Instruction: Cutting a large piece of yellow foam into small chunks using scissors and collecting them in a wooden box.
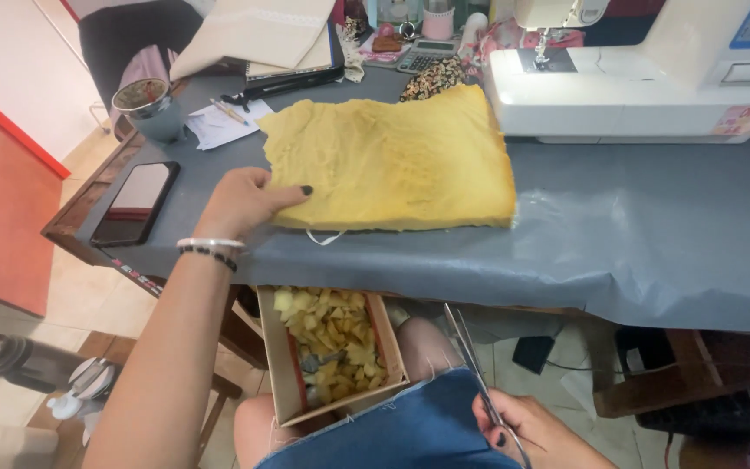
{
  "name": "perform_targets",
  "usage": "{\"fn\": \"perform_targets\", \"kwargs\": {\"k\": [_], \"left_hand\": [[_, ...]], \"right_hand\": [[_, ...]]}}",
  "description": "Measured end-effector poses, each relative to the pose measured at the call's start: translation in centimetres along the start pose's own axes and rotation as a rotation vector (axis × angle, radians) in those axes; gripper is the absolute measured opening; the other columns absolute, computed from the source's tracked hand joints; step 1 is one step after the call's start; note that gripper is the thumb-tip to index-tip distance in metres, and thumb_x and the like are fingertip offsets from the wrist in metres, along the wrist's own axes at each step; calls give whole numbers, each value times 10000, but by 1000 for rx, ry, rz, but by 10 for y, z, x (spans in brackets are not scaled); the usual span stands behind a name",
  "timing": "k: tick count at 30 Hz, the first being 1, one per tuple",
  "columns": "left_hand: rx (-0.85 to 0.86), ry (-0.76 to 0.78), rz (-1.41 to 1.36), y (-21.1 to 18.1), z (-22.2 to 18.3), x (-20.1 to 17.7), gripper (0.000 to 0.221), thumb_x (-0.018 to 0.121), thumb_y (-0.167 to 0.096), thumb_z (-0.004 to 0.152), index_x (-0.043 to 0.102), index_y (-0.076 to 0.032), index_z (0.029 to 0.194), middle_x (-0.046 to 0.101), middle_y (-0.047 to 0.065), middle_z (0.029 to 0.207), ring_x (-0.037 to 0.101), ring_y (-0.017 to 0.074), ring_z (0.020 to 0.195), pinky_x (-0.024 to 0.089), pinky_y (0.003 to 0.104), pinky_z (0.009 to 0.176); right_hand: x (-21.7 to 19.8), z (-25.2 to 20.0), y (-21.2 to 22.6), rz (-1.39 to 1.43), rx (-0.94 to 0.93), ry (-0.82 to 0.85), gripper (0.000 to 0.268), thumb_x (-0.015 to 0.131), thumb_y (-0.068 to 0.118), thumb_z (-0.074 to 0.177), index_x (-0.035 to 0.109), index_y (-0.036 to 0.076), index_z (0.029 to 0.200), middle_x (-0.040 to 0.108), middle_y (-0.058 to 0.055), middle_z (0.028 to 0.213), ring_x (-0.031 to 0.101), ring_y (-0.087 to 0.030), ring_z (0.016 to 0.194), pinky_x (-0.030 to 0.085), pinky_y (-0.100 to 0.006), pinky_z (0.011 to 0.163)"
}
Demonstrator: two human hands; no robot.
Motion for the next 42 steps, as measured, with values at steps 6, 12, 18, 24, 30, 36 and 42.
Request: {"fn": "perform_targets", "kwargs": {"k": [6, 12, 18, 24, 30, 36, 42], "left_hand": [[122, 75, -325, 31, -115, 78, 444, 764, -386, 926, 400, -182, 774, 358, -49, 712, 297, 82, 602, 323, 210, 544], [31, 147, -790, 61, -161, 133, 499, 729, -297, 833, 543, -70, 1236, 723, 85, 1087, 702, 151, 913, 560, 281, 789], [82, 50, -922, 93, -151, 153, 291, 770, -258, 863, 654, -70, 1052, 658, 24, 808, 568, 132, 610, 469, 273, 540], [72, 95, -943, 103, -150, 160, 295, 779, -223, 898, 522, -120, 794, 475, -37, 774, 542, 60, 613, 544, 236, 540], [209, 10, -714, 115, -144, 173, 521, 813, -284, 899, 361, -198, 654, 323, -95, 616, 308, 55, 582, 265, 259, 536], [172, -11, -686, 121, -140, 177, 484, 773, -220, 894, 347, -176, 667, 290, -76, 630, 291, 80, 592, 257, 288, 547], [179, 62, -711, 119, -143, 172, 318, 752, -291, 842, 590, -104, 1042, 571, -6, 944, 538, 113, 845, 457, 280, 737]], "right_hand": [[16, -19, 27, -130, -215, 195, 853, 254, 931, 692, 549, 182, 973, 620, 25, 878, 513, -125, 689, 441, -299, 653], [25, -8, 39, -478, -360, 198, 737, 228, 867, 829, 513, 197, 936, 616, 17, 796, 561, -181, 640, 476, -344, 611], [16, -7, 42, -725, -288, 256, 750, 204, 886, 799, 499, 199, 850, 529, 39, 724, 496, -170, 607, 425, -345, 588], [25, 10, 55, -681, -320, 232, 686, 210, 806, 876, 508, 188, 901, 567, 31, 760, 525, -171, 620, 463, -338, 602], [27, 42, 50, -793, -256, 133, 638, 210, 785, 860, 468, 205, 930, 562, 11, 776, 502, -193, 633, 445, -367, 617], [24, 45, 38, -701, -297, 3, 573, 319, 702, 906, 551, 181, 853, 556, 41, 678, 536, -156, 582, 439, -339, 581], [17, 35, 30, -534, -270, -79, 366, 588, 445, 943, 633, 152, 728, 613, 35, 502, 633, -110, 384, 491, -251, 416]]}}
Point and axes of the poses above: each hand's wrist, its own z-axis towards the middle knuckle, its own x-axis out of the palm, y = z × x, the point moved 6 cm from there along z, towards the middle knuckle
